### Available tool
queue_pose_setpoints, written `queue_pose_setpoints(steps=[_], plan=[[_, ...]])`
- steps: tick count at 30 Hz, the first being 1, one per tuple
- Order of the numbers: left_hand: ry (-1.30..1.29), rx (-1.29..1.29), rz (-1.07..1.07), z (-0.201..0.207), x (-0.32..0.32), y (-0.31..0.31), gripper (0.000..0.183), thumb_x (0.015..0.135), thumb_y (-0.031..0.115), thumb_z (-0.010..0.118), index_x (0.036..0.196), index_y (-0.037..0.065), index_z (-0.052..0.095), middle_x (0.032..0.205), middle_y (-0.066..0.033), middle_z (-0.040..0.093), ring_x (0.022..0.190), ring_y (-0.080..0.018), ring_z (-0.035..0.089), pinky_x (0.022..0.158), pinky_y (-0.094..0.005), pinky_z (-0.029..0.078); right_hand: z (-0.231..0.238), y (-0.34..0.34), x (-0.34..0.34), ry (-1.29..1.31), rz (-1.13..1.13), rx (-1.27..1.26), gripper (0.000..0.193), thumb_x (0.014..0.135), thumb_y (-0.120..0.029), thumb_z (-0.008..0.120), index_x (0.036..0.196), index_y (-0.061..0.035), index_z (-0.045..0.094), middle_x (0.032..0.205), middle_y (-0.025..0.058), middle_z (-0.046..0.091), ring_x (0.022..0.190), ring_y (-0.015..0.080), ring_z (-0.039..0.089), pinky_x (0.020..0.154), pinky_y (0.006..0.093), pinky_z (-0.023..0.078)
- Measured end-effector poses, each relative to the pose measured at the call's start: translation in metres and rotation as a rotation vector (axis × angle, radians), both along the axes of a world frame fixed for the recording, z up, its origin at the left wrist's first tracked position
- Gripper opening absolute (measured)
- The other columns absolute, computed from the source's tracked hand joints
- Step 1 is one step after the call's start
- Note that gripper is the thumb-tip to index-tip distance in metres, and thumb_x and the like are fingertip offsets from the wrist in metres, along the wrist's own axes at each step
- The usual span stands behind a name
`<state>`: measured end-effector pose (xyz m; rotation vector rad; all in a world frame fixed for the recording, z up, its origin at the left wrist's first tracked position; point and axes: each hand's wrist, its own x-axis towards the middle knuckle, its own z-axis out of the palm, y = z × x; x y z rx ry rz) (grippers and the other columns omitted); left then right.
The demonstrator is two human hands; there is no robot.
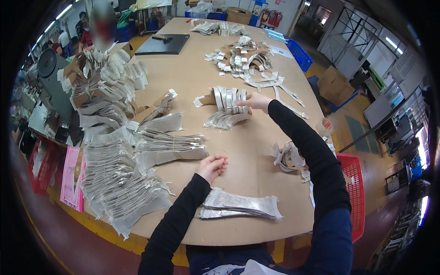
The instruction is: The person sorts and organizes fabric pieces on a table in a factory setting. They handle stacks of white and beige fabric strips, separating and aligning them, and placing some into a red basket. The person also briefly handles a pink booklet and a roll of tape.
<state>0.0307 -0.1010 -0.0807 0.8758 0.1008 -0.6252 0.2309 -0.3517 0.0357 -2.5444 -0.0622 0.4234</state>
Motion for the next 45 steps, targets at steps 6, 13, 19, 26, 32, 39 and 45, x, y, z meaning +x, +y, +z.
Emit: queue_pose_setpoints(steps=[6, 13, 19, 26, 32, 39, 45], plan=[[-0.013, 0.004, -0.047, 0.0, 0.004, -0.002, 0.022, 0.096, 0.012, 0.061, 0.114, 0.0, 0.061, 0.096, -0.0067, 0.066, 0.084, -0.0112, 0.063, 0.078, -0.0252, 0.054, -0.001, -0.014, 0.007, 0.057, -0.168, 0.397, 0.015, 0.078, -0.011, 0.066, 0.084, 0.0022, 0.067, 0.082, 0.011, 0.066, 0.068, 0.0183, 0.063, 0.069, 0.0315, 0.05], [0.002, -0.001, -0.05, -0.001, 0.005, -0.003, 0.023, 0.096, 0.012, 0.061, 0.114, -0.001, 0.061, 0.097, -0.0072, 0.065, 0.084, -0.0111, 0.063, 0.078, -0.0252, 0.054, 0.046, -0.044, -0.007, -0.076, -0.34, 0.483, 0.008, 0.08, -0.009, 0.057, 0.077, -0.0018, 0.058, 0.071, 0.006, 0.056, 0.058, 0.0132, 0.05, 0.05, 0.0284, 0.038], [-0.021, 0.003, -0.052, -0.004, 0.007, -0.001, 0.024, 0.096, 0.011, 0.06, 0.116, -0.002, 0.059, 0.096, -0.0081, 0.066, 0.082, -0.012, 0.064, 0.074, -0.0251, 0.054, 0.116, -0.066, -0.096, -0.123, -0.152, 0.748, 0.021, 0.089, -0.016, 0.07, 0.103, -0.0042, 0.061, 0.078, -0.0031, 0.056, 0.07, 0.0092, 0.057, 0.065, 0.0251, 0.047], [-0.078, -0.005, -0.037, -0.018, 0.01, 0.002, 0.02, 0.096, 0.008, 0.059, 0.113, -0.002, 0.061, 0.095, -0.0091, 0.067, 0.082, -0.014, 0.065, 0.073, -0.0243, 0.054, 0.152, -0.101, -0.259, -0.27, -0.149, 1.221, 0.03, 0.099, -0.021, 0.052, 0.12, 0.0006, 0.055, 0.08, -0.0008, 0.048, 0.077, 0.0104, 0.051, 0.076, 0.0316, 0.049], [-0.114, 0.013, 0.0, -0.02, 0.007, 0.007, 0.021, 0.097, 0.006, 0.057, 0.115, -0.004, 0.06, 0.098, -0.0108, 0.066, 0.084, -0.0146, 0.065, 0.076, -0.0244, 0.055, 0.079, -0.121, -0.37, -0.09, -0.874, 1.58, 0.034, 0.098, -0.025, 0.053, 0.122, -0.0006, 0.055, 0.089, 0.0081, 0.059, 0.08, 0.0193, 0.058, 0.081, 0.0371, 0.051], [-0.154, 0.038, 0.03, -0.021, 0.005, 0.01, 0.02, 0.097, 0.006, 0.057, 0.115, -0.003, 0.06, 0.099, -0.0104, 0.066, 0.085, -0.0132, 0.064, 0.076, -0.0247, 0.054, -0.048, -0.114, -0.41, 0.179, -0.812, 1.354, 0.026, 0.102, -0.015, 0.047, 0.118, 0.0042, 0.052, 0.083, 0.009, 0.059, 0.075, 0.0187, 0.06, 0.085, 0.0423, 0.054], [-0.175, 0.075, 0.011, -0.022, 0.007, 0.015, 0.021, 0.098, 0.009, 0.057, 0.117, -0.001, 0.059, 0.102, -0.0066, 0.064, 0.087, -0.0111, 0.063, 0.077, -0.0233, 0.052, -0.039, -0.11, -0.44, -0.194, -0.548, 0.097, 0.055, 0.093, -0.023, 0.065, 0.138, 0.0035, 0.048, 0.09, 0.0117, 0.064, 0.075, 0.0213, 0.064, 0.075, 0.0325, 0.052]])
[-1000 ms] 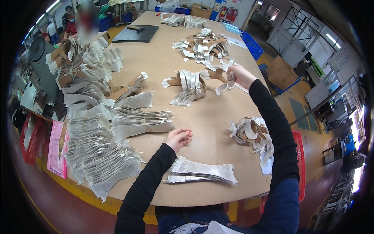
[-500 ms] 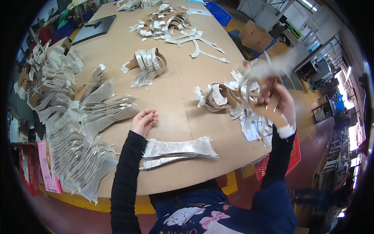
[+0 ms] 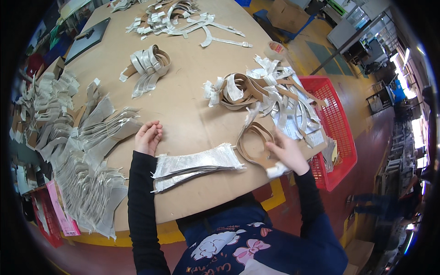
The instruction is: The person sorts and organizes fabric pieces on a table in a factory setting. They handle stacks of white and beige fabric strips, separating and aligning them, and placing some into a red basket. The person also briefly handles a pink booklet and a roll of tape.
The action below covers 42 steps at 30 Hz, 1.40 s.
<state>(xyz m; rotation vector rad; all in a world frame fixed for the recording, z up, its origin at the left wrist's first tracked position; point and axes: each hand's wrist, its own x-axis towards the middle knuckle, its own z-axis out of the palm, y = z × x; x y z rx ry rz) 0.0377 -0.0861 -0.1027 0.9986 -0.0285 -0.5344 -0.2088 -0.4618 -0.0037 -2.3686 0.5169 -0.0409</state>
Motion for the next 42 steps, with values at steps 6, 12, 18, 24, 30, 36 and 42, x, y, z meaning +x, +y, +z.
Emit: queue_pose_setpoints(steps=[6, 12, 18, 24, 30, 36, 42], plan=[[-0.028, 0.026, -0.006, 0.001, -0.001, 0.0, 0.022, 0.098, 0.01, 0.057, 0.117, -0.001, 0.058, 0.102, -0.0065, 0.064, 0.088, -0.0114, 0.062, 0.078, -0.0229, 0.052, 0.065, 0.021, -0.002, -0.295, 0.039, -0.509, 0.046, 0.088, -0.017, 0.066, 0.13, -0.0008, 0.055, 0.109, 0.0177, 0.062, 0.093, 0.0337, 0.063, 0.081, 0.0387, 0.051], [-0.02, 0.036, 0.011, 0.005, -0.002, -0.001, 0.02, 0.098, 0.007, 0.056, 0.115, -0.003, 0.059, 0.101, -0.0089, 0.064, 0.087, -0.0126, 0.062, 0.079, -0.0246, 0.052, 0.029, 0.082, 0.023, 0.094, 0.218, -0.438, 0.029, 0.089, -0.021, 0.064, 0.103, 0.0037, 0.058, 0.107, 0.0199, 0.061, 0.095, 0.0345, 0.064, 0.075, 0.0433, 0.052], [-0.037, 0.083, 0.01, 0.006, -0.005, -0.001, 0.019, 0.098, 0.008, 0.056, 0.114, -0.002, 0.06, 0.1, -0.0081, 0.065, 0.086, -0.0121, 0.063, 0.078, -0.0241, 0.052, 0.008, 0.074, 0.035, 0.215, 0.27, -0.473, 0.023, 0.085, -0.017, 0.063, 0.097, 0.0021, 0.058, 0.082, 0.0188, 0.065, 0.076, 0.0366, 0.066, 0.069, 0.0431, 0.053], [-0.051, 0.075, 0.0, 0.005, -0.005, -0.003, 0.02, 0.098, 0.007, 0.057, 0.115, -0.003, 0.06, 0.101, -0.009, 0.065, 0.086, -0.0118, 0.063, 0.08, -0.0243, 0.053, 0.039, 0.038, 0.038, 0.084, -0.025, 0.45, 0.019, 0.093, -0.017, 0.055, 0.102, -0.0014, 0.061, 0.092, 0.0137, 0.073, 0.077, 0.0205, 0.072, 0.072, 0.0314, 0.056], [-0.052, 0.08, -0.004, 0.004, -0.006, -0.004, 0.021, 0.098, 0.007, 0.056, 0.116, -0.003, 0.059, 0.101, -0.0088, 0.065, 0.087, -0.0122, 0.063, 0.079, -0.0237, 0.053, 0.067, 0.029, 0.053, -0.096, -0.093, 0.931, 0.026, 0.104, -0.021, 0.043, 0.118, -0.0026, 0.055, 0.109, 0.0143, 0.071, 0.096, 0.0178, 0.07, 0.085, 0.0311, 0.056], [-0.064, 0.033, -0.009, 0.003, -0.006, -0.003, 0.02, 0.098, 0.007, 0.057, 0.115, -0.003, 0.06, 0.102, -0.0103, 0.066, 0.088, -0.0123, 0.064, 0.081, -0.0239, 0.054, 0.079, 0.029, 0.08, -0.372, -0.168, 1.032, 0.023, 0.104, -0.02, 0.046, 0.111, 0.0007, 0.055, 0.101, 0.0128, 0.069, 0.082, 0.0093, 0.067, 0.073, 0.0222, 0.056], [-0.06, 0.051, -0.015, 0.004, -0.008, -0.005, 0.02, 0.098, 0.007, 0.057, 0.115, -0.003, 0.06, 0.102, -0.0098, 0.066, 0.089, -0.0121, 0.064, 0.081, -0.0239, 0.053, 0.063, 0.013, 0.133, -0.338, -0.179, 1.041, 0.02, 0.102, -0.018, 0.054, 0.106, 0.0014, 0.056, 0.093, 0.0057, 0.066, 0.081, 0.009, 0.067, 0.072, 0.0205, 0.056]])
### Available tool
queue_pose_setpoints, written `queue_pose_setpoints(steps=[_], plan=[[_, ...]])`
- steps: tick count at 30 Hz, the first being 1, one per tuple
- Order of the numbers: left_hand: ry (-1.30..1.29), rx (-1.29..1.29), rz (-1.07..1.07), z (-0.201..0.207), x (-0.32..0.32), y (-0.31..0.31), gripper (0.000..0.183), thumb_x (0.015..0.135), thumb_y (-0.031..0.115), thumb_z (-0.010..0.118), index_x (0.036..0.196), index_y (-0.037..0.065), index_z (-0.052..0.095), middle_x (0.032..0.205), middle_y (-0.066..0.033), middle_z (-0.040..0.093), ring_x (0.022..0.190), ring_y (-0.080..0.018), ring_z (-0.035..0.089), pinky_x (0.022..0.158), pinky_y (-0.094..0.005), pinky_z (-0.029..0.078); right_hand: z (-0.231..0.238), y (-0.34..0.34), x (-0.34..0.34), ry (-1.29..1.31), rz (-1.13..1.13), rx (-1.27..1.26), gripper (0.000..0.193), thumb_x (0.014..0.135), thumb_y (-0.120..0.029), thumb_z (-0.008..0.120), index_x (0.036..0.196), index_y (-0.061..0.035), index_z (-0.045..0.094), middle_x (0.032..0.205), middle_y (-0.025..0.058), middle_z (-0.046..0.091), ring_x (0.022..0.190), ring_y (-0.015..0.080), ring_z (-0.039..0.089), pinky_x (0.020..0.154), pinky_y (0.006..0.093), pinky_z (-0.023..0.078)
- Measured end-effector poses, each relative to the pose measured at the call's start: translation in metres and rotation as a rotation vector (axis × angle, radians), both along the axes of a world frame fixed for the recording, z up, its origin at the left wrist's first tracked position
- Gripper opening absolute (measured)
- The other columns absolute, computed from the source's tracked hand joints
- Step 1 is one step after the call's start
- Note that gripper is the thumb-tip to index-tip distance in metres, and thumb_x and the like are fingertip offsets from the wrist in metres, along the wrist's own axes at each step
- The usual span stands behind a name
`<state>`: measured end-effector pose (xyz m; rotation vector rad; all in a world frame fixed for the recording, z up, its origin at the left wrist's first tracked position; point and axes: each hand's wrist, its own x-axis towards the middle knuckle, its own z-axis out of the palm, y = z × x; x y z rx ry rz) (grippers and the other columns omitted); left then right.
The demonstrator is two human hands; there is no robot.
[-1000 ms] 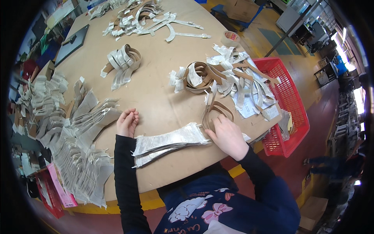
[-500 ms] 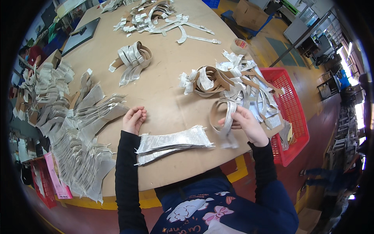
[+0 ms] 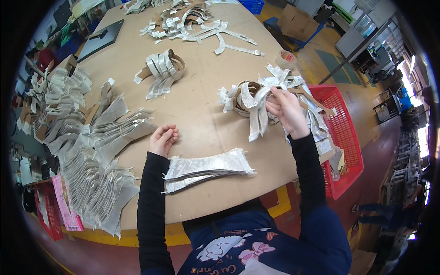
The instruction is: The person sorts and organizes fabric pieces on a table in a factory setting. They handle stacks of white and beige fabric strips, separating and aligning them, and placing some into a red basket. The person also briefly handles a pink booklet and a roll of tape.
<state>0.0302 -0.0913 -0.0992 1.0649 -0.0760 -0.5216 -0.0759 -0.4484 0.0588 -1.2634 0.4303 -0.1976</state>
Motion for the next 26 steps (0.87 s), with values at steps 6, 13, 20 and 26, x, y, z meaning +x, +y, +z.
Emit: queue_pose_setpoints(steps=[6, 13, 20, 26], plan=[[0.002, 0.0, -0.005, 0.0, 0.0, 0.001, 0.02, 0.098, 0.007, 0.057, 0.115, -0.003, 0.06, 0.101, -0.0095, 0.066, 0.088, -0.0118, 0.064, 0.08, -0.0231, 0.053, -0.049, -0.015, 0.055, 0.132, 0.15, -0.235, 0.024, 0.101, -0.015, 0.053, 0.109, 0.0074, 0.055, 0.096, 0.0104, 0.064, 0.083, 0.0156, 0.068, 0.075, 0.0236, 0.06], [0.038, -0.012, -0.014, 0.005, 0.0, -0.003, 0.02, 0.098, 0.006, 0.056, 0.115, -0.004, 0.059, 0.101, -0.0103, 0.066, 0.087, -0.0125, 0.064, 0.08, -0.0229, 0.054, -0.065, -0.024, 0.057, 0.194, 0.268, -0.637, 0.023, 0.09, -0.01, 0.06, 0.089, 0.012, 0.066, 0.079, 0.0117, 0.069, 0.072, 0.0127, 0.066, 0.065, 0.0303, 0.053], [0.066, 0.016, -0.017, 0.015, -0.002, -0.005, 0.022, 0.098, 0.007, 0.056, 0.117, -0.004, 0.058, 0.101, -0.0098, 0.065, 0.089, -0.0125, 0.064, 0.081, -0.0235, 0.054, -0.038, 0.004, 0.031, -0.011, 0.278, -1.299, 0.018, 0.088, -0.005, 0.058, 0.099, 0.0077, 0.064, 0.086, 0.0192, 0.069, 0.08, 0.0342, 0.069, 0.075, 0.0376, 0.054], [0.054, 0.011, -0.047, 0.014, -0.002, -0.005, 0.023, 0.098, 0.009, 0.058, 0.118, -0.003, 0.059, 0.102, -0.0093, 0.065, 0.091, -0.0129, 0.064, 0.083, -0.0241, 0.053, -0.047, 0.005, 0.003, 0.072, 0.434, -1.429, 0.01, 0.088, -0.005, 0.062, 0.097, -0.0015, 0.064, 0.128, 0.0242, 0.056, 0.11, 0.0305, 0.062, 0.088, 0.0376, 0.051]])
